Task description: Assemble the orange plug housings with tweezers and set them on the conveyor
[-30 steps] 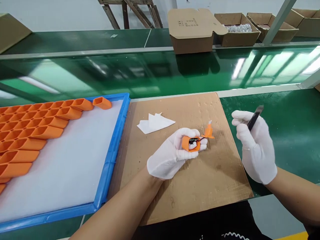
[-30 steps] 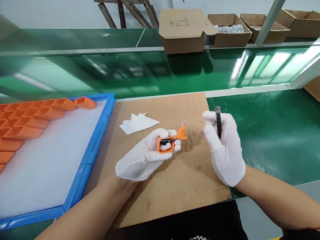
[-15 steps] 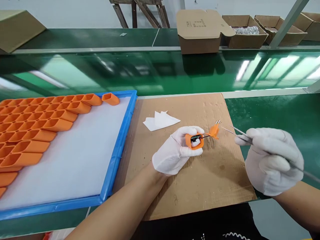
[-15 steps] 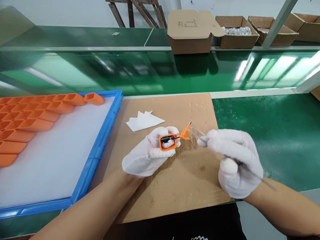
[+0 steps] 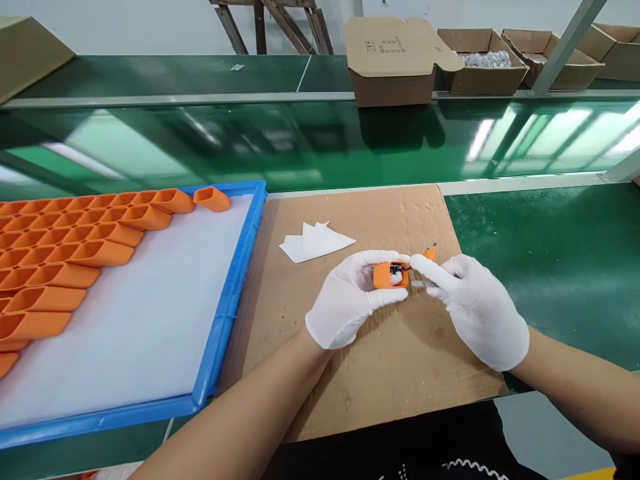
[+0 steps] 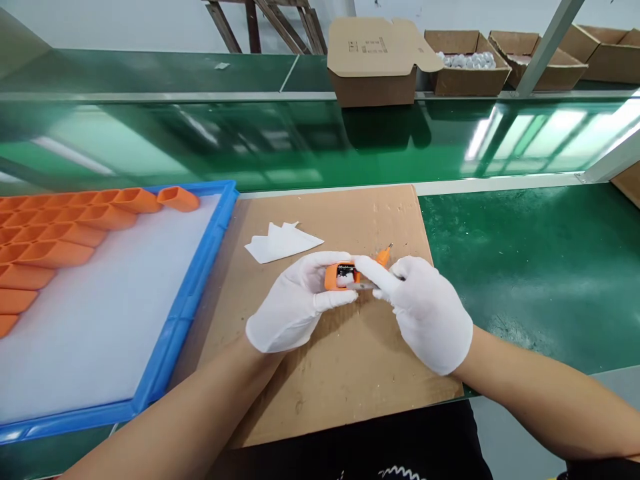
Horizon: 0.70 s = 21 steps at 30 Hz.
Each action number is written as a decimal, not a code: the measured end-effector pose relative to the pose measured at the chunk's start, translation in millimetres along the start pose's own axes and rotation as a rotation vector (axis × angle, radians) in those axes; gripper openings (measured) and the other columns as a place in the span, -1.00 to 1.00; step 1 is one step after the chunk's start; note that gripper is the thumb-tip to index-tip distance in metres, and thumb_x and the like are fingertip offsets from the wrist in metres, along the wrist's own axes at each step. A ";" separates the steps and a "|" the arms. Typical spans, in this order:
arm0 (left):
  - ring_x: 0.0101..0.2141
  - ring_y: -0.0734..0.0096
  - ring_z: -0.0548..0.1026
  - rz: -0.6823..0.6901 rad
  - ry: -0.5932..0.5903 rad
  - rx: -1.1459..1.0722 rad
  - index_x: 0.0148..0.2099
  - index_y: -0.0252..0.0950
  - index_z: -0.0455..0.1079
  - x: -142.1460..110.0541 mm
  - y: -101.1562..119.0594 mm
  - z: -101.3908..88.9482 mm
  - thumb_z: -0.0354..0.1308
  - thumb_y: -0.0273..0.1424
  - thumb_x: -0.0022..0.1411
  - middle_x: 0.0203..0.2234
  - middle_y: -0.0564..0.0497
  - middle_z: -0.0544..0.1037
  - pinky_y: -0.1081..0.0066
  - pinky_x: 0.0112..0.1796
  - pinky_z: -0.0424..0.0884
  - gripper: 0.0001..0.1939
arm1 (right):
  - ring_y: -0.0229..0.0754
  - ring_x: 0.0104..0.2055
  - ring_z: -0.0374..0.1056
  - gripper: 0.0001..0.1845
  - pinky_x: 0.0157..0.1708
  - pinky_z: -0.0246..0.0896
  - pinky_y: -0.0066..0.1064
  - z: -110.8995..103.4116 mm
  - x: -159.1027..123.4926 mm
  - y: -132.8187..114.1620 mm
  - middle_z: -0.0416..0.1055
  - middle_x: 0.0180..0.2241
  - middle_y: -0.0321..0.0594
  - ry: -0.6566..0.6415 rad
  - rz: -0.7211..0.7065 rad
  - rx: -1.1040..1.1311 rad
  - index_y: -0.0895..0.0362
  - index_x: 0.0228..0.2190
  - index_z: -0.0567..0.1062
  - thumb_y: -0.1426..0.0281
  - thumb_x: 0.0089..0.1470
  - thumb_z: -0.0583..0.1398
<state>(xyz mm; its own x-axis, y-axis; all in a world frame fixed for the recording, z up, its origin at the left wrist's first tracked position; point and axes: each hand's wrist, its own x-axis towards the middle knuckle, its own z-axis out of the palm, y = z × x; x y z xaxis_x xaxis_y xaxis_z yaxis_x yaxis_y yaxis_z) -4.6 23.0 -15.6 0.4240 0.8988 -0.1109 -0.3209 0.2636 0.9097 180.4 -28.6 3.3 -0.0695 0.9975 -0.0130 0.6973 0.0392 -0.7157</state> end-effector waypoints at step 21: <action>-0.21 0.31 0.65 0.000 0.112 0.023 -0.27 -0.17 0.64 -2.9 -3.8 7.0 0.53 -0.62 -0.27 -0.19 0.01 0.71 0.34 -0.12 0.62 -0.56 | -0.26 -0.61 -0.06 -0.48 -0.60 -0.40 -0.35 -6.7 -18.0 2.2 0.23 -0.65 -0.32 0.121 -0.330 -0.745 -0.12 0.00 0.57 0.55 0.08 0.13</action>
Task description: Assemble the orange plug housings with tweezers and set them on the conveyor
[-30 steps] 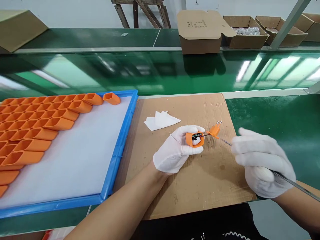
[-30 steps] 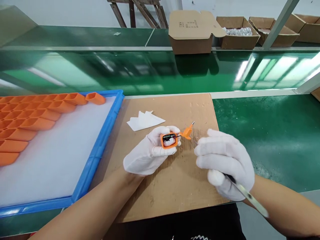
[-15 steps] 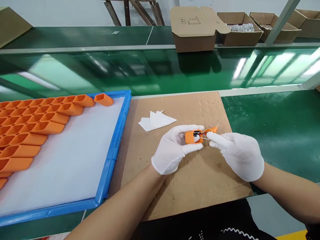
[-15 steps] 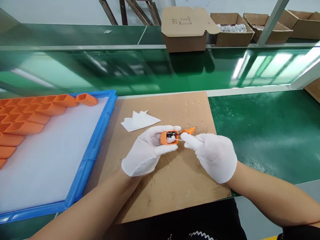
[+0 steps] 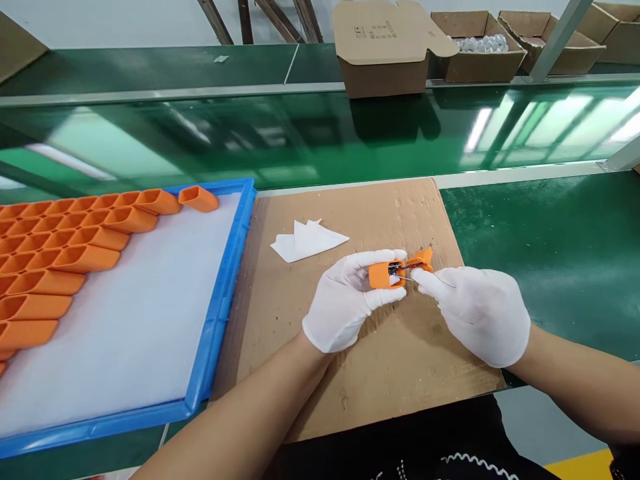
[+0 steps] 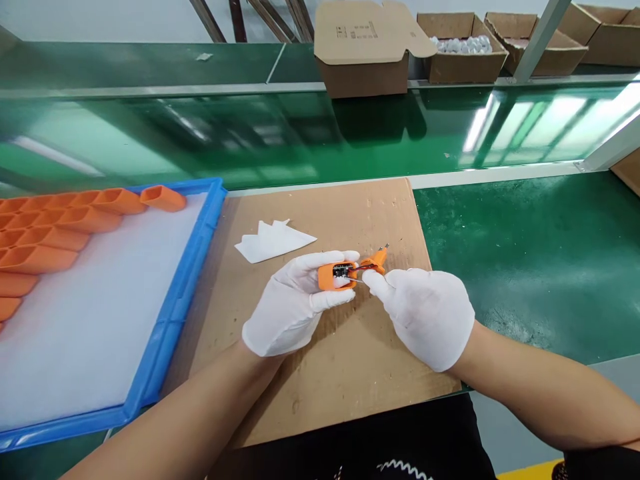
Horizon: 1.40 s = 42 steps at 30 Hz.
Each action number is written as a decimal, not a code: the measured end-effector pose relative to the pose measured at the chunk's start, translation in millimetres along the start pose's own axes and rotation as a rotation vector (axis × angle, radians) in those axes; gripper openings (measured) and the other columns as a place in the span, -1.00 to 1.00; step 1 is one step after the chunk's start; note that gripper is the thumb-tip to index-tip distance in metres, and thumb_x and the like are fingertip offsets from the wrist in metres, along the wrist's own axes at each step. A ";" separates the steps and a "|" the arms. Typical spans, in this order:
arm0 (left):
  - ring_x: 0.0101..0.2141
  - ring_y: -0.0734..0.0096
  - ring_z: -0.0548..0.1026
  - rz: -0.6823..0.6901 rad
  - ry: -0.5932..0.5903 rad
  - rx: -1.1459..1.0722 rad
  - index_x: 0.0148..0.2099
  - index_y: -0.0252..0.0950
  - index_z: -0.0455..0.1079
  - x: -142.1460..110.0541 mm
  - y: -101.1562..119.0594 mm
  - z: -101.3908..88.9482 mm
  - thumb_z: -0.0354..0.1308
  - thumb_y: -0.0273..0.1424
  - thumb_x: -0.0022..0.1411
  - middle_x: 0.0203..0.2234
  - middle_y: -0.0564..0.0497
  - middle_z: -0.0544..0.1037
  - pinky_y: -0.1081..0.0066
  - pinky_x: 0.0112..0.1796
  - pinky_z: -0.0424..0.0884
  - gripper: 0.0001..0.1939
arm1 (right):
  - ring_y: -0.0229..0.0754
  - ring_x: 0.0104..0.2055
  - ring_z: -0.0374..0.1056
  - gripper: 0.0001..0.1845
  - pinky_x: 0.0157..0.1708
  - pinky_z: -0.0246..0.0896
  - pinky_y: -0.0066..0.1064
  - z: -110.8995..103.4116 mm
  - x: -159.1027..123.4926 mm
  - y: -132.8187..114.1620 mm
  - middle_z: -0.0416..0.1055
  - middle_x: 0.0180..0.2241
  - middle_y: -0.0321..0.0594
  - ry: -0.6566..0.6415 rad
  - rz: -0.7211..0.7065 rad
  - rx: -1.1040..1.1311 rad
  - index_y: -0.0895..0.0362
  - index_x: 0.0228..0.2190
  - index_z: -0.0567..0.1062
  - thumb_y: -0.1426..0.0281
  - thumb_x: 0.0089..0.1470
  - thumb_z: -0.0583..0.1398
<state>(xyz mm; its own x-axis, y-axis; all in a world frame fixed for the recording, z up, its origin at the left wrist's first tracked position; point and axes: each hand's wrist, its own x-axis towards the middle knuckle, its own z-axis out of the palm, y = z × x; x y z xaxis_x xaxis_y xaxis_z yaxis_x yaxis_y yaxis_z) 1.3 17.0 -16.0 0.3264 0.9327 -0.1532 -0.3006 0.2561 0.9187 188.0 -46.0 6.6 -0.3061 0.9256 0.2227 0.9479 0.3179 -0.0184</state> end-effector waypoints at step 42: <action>-0.22 0.48 0.67 -0.043 -0.205 -0.082 -0.23 -0.09 0.65 -1.4 0.0 -3.0 0.48 -0.69 -0.15 -0.20 0.13 0.72 0.57 -0.19 0.62 -0.54 | -0.27 -0.64 0.07 -0.56 -0.57 -0.32 -0.34 -11.2 -0.4 -11.3 0.27 -0.64 -0.37 0.152 -0.091 -0.164 -0.01 -0.21 0.60 0.61 0.07 0.03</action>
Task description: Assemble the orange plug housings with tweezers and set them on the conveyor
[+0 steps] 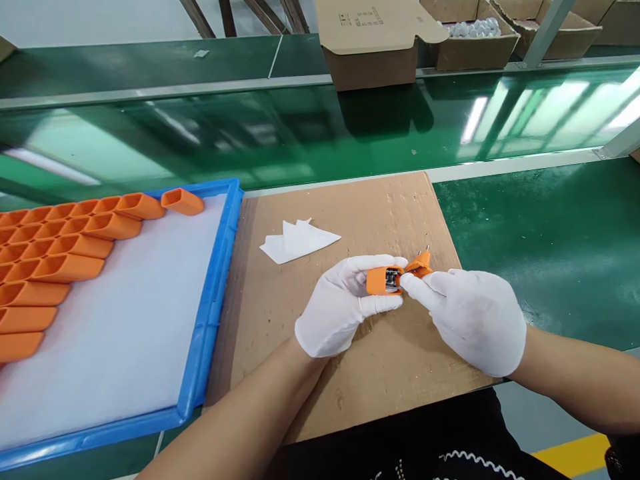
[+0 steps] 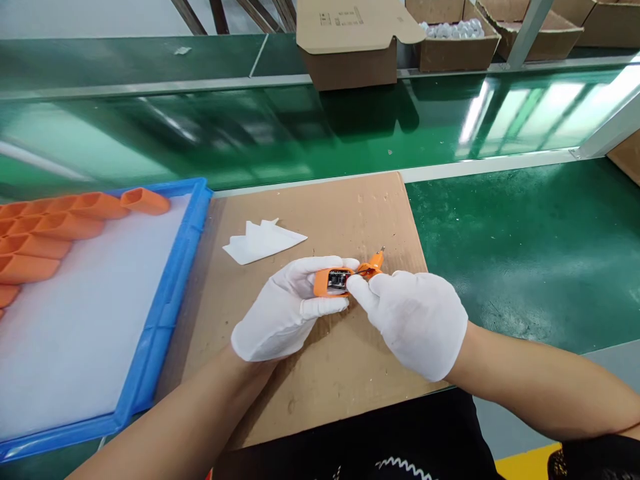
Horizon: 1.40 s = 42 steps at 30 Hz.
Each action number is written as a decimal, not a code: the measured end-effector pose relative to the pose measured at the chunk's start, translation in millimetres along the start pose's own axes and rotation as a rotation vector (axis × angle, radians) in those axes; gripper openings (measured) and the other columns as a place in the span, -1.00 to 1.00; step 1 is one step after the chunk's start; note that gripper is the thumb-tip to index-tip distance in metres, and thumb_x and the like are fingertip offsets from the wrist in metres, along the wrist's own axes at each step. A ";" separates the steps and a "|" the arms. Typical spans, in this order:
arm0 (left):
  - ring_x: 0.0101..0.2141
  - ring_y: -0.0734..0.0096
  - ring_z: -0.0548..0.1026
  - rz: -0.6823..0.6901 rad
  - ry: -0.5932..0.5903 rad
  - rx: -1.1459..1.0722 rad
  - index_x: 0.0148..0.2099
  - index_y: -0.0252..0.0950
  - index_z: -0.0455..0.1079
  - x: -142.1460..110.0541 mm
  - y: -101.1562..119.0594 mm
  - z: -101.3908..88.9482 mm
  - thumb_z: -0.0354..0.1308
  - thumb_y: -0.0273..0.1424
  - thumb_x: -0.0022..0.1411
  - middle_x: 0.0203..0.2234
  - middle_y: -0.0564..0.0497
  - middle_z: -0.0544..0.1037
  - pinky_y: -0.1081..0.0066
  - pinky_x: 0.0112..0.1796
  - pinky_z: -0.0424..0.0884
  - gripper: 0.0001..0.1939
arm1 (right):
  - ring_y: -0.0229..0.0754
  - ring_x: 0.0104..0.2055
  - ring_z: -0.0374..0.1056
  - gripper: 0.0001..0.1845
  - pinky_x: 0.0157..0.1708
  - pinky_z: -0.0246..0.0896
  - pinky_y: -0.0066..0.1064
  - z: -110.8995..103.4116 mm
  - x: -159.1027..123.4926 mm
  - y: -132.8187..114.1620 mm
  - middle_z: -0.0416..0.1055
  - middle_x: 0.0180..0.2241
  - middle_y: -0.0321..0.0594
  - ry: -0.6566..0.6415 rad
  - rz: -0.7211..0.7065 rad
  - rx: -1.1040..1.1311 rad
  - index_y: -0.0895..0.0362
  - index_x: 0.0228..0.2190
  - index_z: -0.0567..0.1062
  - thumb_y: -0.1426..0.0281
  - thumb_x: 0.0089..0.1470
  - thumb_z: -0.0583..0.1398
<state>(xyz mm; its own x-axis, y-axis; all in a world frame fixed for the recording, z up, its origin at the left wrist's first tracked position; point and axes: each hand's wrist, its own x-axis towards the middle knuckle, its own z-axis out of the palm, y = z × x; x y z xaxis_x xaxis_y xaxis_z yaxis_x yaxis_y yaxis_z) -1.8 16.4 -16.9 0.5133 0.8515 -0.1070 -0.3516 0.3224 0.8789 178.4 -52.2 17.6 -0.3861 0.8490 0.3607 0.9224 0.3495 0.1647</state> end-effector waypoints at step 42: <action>-0.17 0.26 0.65 0.036 0.077 0.129 -0.26 -0.17 0.63 -0.6 8.7 -1.6 0.54 -0.60 -0.22 -0.19 -0.01 0.71 0.31 -0.12 0.61 -0.58 | -0.26 -0.63 0.03 -0.63 -0.60 -0.26 -0.37 5.7 -0.3 7.4 0.24 -0.67 -0.37 0.044 0.018 0.154 0.02 -0.41 0.60 0.60 -0.05 0.06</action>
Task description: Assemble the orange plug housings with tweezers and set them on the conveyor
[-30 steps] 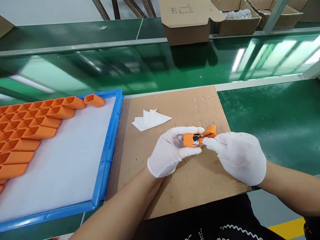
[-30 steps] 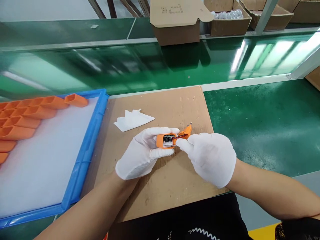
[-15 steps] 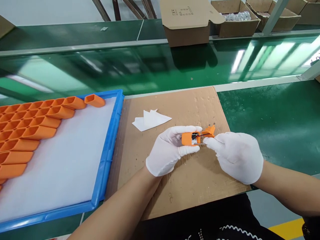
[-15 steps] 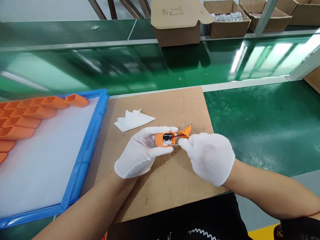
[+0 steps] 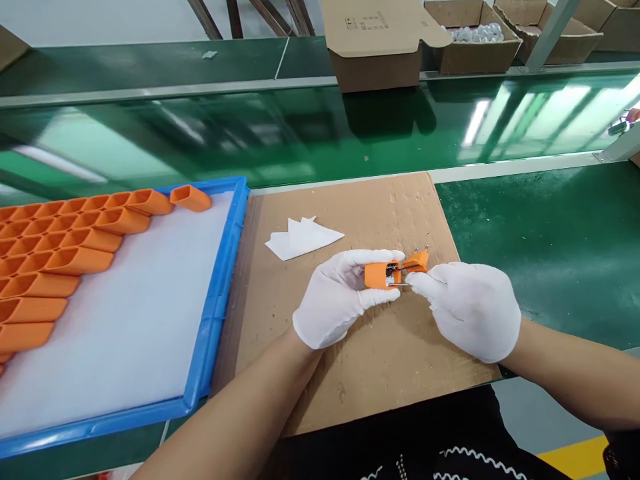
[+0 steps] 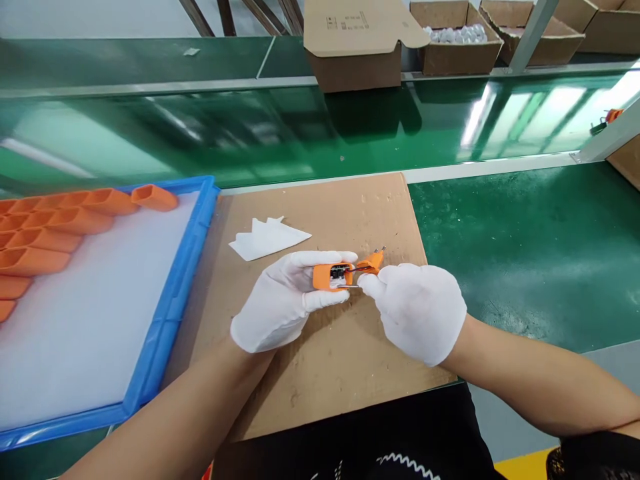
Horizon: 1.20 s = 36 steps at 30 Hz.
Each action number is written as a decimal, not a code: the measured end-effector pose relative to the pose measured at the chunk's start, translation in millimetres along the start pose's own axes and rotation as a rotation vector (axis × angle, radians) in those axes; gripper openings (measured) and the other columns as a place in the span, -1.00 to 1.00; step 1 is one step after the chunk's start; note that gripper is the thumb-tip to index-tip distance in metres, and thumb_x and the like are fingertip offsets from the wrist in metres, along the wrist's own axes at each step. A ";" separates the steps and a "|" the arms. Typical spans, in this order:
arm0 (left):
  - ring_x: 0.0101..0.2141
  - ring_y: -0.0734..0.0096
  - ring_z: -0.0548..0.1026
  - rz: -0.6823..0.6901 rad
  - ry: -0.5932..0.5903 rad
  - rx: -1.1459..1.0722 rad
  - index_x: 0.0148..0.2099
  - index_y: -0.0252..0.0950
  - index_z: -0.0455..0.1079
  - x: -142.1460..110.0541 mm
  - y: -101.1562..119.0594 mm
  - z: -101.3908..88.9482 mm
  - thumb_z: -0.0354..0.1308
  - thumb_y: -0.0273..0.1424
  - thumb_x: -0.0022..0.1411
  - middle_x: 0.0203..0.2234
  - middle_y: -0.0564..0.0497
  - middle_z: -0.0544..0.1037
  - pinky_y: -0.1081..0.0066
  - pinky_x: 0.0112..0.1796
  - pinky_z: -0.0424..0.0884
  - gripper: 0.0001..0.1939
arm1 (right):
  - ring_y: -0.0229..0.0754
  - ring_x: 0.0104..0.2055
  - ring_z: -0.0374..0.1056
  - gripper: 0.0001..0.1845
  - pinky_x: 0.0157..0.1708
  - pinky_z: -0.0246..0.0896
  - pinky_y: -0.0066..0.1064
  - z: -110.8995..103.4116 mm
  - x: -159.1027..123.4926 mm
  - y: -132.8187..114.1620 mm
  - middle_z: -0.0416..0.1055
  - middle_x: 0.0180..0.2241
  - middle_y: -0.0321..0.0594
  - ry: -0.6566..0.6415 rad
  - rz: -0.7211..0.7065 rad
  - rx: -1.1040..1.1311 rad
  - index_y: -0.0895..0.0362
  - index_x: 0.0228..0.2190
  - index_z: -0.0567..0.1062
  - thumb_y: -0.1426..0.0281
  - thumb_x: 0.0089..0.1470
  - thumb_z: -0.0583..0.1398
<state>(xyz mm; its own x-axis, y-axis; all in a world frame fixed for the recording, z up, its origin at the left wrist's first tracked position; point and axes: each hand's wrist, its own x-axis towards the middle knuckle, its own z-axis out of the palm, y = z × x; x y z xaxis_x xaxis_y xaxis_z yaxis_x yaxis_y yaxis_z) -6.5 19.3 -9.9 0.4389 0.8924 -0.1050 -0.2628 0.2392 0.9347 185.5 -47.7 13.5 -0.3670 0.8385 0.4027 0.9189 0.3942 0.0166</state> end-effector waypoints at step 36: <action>0.09 0.08 0.53 -0.206 0.238 -0.053 0.13 -0.18 0.46 -1.0 -18.5 7.7 0.45 -0.09 0.04 0.10 -0.08 0.57 0.21 0.11 0.48 -0.36 | -0.13 -0.07 0.44 -0.64 -0.03 0.34 -0.31 26.8 28.8 -5.3 0.54 -0.18 -0.22 -0.087 0.569 0.861 0.07 -0.19 0.61 0.36 -0.12 0.41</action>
<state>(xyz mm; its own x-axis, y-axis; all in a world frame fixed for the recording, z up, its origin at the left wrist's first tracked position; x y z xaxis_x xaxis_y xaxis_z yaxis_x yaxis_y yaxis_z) 4.6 11.0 -24.5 0.2754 0.8860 -0.3731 -0.2364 0.4386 0.8670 166.2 -15.5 0.4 0.0485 0.9958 0.0779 0.5573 0.0377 -0.8295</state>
